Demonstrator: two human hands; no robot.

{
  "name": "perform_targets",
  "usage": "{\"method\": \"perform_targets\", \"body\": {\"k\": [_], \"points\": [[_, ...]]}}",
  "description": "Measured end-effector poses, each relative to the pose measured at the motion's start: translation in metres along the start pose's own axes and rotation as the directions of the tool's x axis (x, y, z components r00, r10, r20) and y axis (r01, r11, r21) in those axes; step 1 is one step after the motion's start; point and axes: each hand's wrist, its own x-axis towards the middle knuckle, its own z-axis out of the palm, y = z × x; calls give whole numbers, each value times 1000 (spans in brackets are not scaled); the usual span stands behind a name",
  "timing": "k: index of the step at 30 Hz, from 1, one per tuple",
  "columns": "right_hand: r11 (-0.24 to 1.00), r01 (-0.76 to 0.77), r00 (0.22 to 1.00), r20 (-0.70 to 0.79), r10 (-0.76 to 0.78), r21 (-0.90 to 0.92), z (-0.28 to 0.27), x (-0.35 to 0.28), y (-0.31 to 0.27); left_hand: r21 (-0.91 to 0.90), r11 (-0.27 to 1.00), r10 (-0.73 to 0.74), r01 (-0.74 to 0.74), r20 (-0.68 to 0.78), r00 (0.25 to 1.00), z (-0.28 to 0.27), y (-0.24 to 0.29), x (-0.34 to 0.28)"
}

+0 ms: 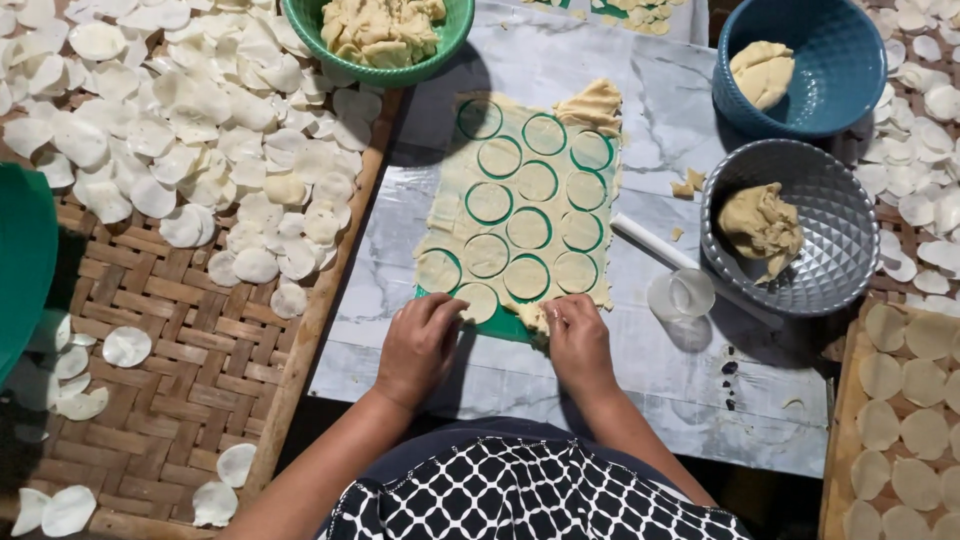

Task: Rolling out dough and cutting it into circular shapes using a mold

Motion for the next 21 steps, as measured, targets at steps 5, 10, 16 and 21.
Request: {"method": "perform_targets", "body": {"k": [5, 10, 16, 21], "points": [[939, 212, 976, 101, -191, -272, 9, -1, -13, -116, 987, -105, 112, 65, 992, 11, -16, -18], [974, -189, 981, 77, 180, 127, -9, 16, 0, -151, 979, -132, 138, 50, 990, 9, -13, -15], [823, -237, 945, -73, 318, 517, -63, 18, 1, -163, 977, -126, 135, 63, 990, 7, -13, -16], [935, -243, 929, -218, 301, 258, -77, -8, -12, -140, 982, -121, 130, 69, 990, 6, -11, -17]]}}
